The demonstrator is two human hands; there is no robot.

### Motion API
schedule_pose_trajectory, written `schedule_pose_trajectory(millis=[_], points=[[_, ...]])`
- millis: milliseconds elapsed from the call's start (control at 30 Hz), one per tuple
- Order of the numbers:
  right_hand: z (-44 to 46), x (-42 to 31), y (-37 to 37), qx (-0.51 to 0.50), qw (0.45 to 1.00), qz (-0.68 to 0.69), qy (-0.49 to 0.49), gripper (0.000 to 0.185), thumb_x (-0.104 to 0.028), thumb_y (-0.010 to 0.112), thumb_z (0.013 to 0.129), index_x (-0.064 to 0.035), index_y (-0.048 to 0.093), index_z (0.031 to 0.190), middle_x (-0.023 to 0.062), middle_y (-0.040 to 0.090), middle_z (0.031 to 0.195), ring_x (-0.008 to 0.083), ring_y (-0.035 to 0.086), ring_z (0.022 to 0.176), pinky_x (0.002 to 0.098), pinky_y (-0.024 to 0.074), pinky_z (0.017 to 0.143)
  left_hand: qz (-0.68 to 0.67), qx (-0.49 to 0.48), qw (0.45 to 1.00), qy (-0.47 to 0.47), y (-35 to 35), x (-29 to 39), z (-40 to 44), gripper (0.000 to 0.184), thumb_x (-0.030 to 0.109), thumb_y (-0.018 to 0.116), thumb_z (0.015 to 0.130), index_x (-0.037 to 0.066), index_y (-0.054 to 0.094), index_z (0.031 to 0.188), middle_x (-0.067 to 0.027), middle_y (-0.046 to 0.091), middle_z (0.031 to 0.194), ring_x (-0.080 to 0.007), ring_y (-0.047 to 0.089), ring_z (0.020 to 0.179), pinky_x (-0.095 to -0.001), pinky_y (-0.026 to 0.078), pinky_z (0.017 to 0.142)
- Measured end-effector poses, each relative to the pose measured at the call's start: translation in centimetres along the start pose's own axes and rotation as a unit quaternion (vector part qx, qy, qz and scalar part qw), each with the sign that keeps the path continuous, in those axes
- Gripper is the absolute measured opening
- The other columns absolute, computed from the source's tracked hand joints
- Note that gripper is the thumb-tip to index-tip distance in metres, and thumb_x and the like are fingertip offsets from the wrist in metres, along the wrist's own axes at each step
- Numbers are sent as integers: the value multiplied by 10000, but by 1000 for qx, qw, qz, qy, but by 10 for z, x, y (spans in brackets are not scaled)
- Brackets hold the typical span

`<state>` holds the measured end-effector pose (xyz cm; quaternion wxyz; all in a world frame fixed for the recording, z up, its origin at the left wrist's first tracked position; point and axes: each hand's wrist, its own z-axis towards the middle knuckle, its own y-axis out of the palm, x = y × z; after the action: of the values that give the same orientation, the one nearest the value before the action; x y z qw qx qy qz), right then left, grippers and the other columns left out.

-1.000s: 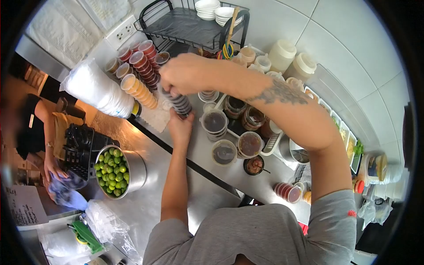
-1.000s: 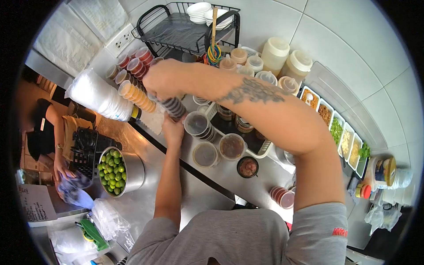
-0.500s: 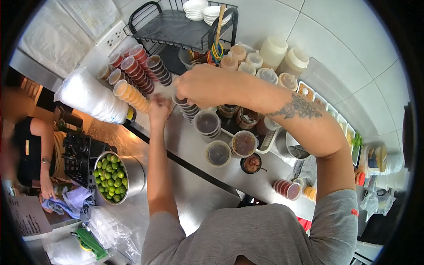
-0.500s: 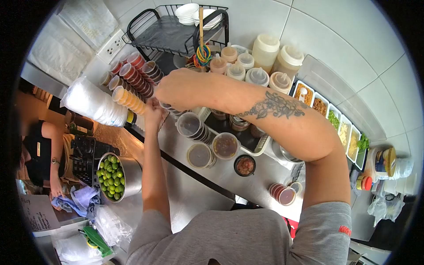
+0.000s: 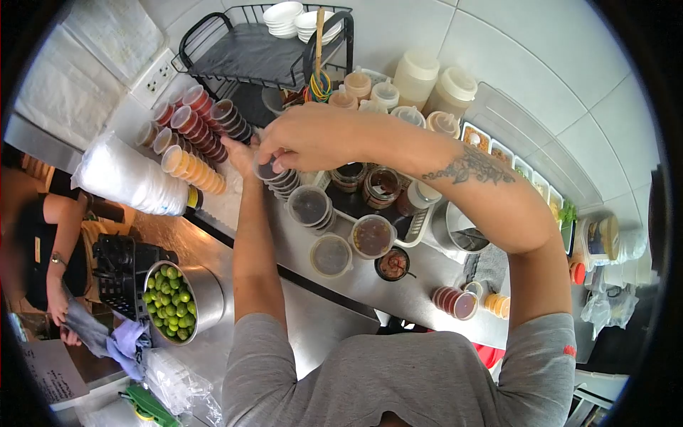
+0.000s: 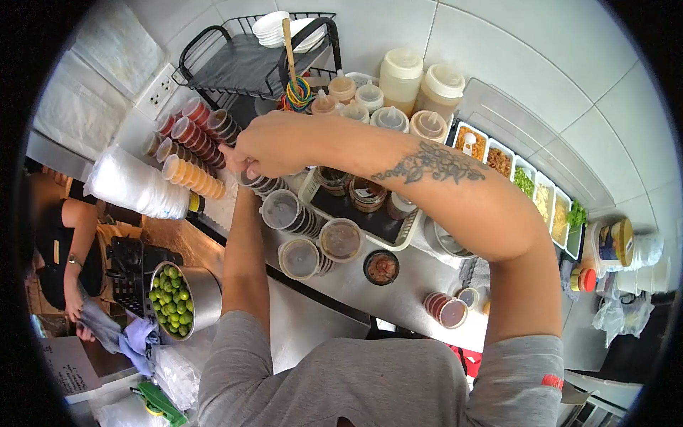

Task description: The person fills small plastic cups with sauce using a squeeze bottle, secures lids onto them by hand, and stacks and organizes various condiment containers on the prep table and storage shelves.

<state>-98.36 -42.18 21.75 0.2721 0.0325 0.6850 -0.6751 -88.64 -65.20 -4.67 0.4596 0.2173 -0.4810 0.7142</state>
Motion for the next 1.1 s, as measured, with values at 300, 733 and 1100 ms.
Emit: schedule_pose_trajectory(millis=[300,733,1100], points=[[-33,-6,-14,38,999,-11,10,219,-179,640,870,-82,675,1064,84,661,959,295,624,941,410,482,814,-56,-16,998,-25,-35,18,-23,627,186,788,727,-23,389,1163,-270,622,1029,-426,621,961,-447,477,816],[-94,-58,-54,115,988,-99,-14,227,-198,631,879,-73,670,1064,90,665,968,299,634,929,409,499,825,-9,10,1000,12,-182,55,-156,522,124,775,762,19,417,1128,-147,637,869,-257,646,754,-360,504,674],[-218,-159,-70,132,978,-152,-45,246,-149,625,870,-36,662,1085,122,662,1081,323,631,962,415,497,847,71,48,995,-56,-301,70,-322,565,99,771,764,17,403,1185,-207,674,977,-349,682,899,-415,519,759]])
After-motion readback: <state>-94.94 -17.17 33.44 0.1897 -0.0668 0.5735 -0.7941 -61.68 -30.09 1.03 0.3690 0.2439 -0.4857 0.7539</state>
